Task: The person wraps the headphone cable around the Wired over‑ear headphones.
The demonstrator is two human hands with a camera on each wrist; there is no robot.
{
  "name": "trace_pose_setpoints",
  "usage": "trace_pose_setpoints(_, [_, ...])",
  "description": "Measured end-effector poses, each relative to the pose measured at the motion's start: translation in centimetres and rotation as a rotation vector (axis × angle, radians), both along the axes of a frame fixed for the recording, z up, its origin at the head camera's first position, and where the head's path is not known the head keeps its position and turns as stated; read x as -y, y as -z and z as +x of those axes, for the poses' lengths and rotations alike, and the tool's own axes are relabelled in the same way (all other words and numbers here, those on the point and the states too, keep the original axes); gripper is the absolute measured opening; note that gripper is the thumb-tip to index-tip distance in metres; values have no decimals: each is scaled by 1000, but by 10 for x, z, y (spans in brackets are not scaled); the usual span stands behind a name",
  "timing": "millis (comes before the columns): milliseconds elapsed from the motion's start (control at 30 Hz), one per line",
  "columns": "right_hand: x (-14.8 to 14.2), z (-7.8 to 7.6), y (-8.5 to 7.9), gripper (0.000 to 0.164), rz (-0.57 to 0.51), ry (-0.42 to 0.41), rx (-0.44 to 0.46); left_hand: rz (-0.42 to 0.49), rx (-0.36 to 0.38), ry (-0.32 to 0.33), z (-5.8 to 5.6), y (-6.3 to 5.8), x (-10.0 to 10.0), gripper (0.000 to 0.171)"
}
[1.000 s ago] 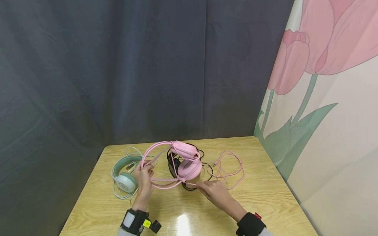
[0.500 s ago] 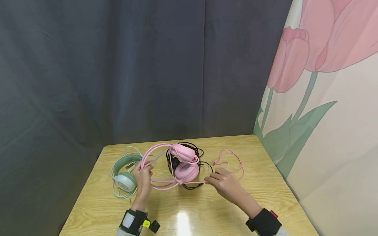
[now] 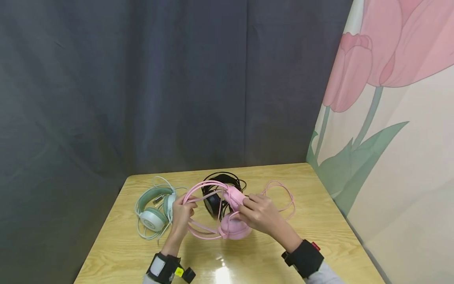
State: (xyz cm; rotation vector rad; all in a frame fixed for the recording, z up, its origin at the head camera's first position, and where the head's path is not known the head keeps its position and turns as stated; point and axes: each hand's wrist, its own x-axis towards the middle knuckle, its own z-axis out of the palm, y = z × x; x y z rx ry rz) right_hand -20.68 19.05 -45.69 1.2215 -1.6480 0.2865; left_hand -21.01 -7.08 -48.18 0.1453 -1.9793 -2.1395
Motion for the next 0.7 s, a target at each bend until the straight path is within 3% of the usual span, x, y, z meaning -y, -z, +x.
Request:
trace_pose_setpoints(167, [4,-1,-2,25,15,10,15,-50,-9,127,1,-1,0,23])
trace_pose_setpoints(300, [8,-1,-1,25,28,27,16,-117,-49,180,1,-3,-3,23])
trace_pose_setpoints(433, [12,2,1,30,20,25,5,-131,-66,172,3,-3,-5,25])
trace_pose_setpoints(700, [24,6,-3,30,18,-22,-66,-63,14,69,2,5,-9,27])
